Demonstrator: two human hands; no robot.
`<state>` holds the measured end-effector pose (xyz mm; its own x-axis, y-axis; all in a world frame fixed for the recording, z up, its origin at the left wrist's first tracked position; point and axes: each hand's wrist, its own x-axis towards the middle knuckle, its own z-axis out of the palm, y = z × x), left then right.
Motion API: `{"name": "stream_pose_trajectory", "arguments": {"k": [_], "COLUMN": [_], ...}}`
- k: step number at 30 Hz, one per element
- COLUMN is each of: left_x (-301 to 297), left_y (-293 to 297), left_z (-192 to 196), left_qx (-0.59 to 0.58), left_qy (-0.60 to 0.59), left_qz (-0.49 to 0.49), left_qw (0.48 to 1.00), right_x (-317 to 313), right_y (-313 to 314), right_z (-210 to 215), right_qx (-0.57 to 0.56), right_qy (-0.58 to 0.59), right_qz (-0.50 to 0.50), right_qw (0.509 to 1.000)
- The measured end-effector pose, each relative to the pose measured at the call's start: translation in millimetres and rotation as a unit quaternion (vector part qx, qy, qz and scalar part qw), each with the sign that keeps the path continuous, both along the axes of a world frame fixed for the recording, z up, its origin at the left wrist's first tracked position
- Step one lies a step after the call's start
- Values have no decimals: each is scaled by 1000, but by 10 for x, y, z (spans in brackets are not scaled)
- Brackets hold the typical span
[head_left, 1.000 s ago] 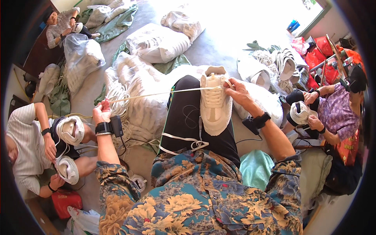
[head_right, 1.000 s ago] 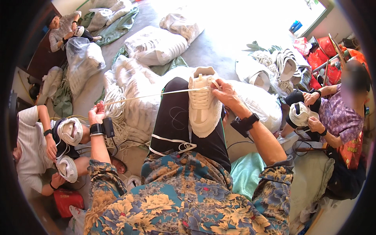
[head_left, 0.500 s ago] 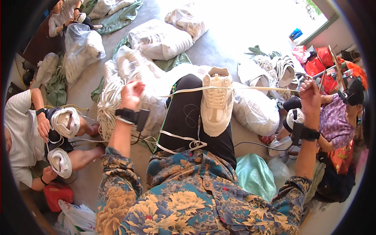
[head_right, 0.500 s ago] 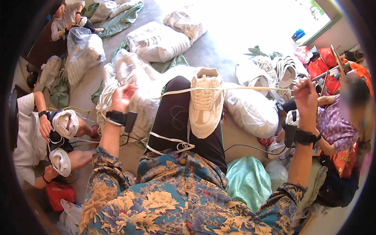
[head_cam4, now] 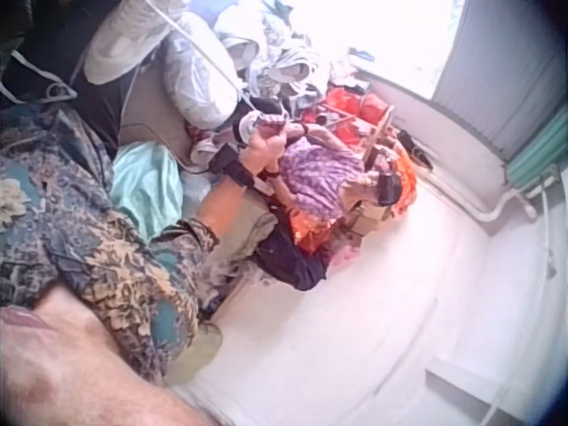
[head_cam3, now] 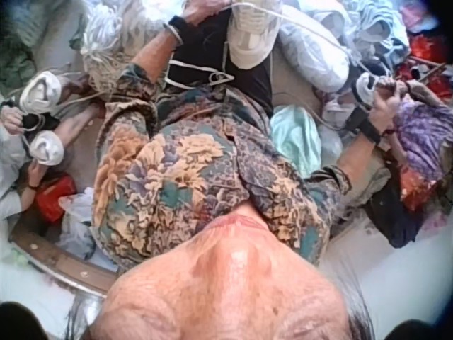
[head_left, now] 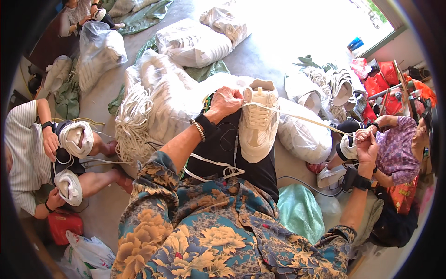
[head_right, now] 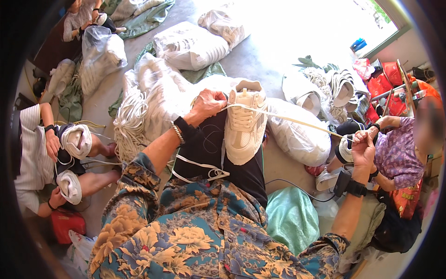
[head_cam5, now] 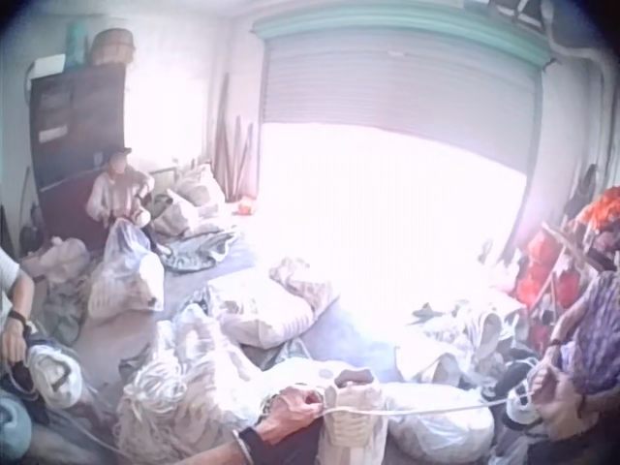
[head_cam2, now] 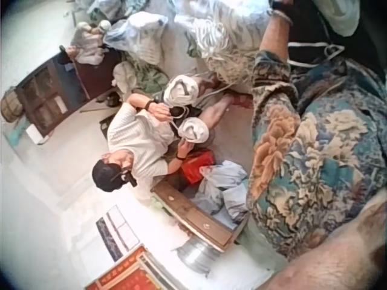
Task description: Lacing and adjusting the tongue of a white sneaker.
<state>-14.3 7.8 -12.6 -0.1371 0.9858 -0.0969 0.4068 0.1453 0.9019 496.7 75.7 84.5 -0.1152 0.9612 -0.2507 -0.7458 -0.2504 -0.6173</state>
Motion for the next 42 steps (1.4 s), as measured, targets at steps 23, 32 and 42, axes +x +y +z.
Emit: {"name": "stream_pose_trajectory", "arguments": {"k": [23,32,42], "left_x": [167,126,-88], "left_y": [-37,-61,34], "left_z": [-11,171,423], "left_qx": [152,217,235], "left_qy": [141,253,449], "left_qz": [-5,-25,-249], "left_qw": [978,942,825], "right_x": [-2775,-2802,-3036], "right_y": [-289,-35,93], "right_z": [-817,-701,-437], "right_qx": [100,100,343], "right_qy": [-436,-408,-697], "right_qz": [232,344,276], "right_qw": [864,840,565]}}
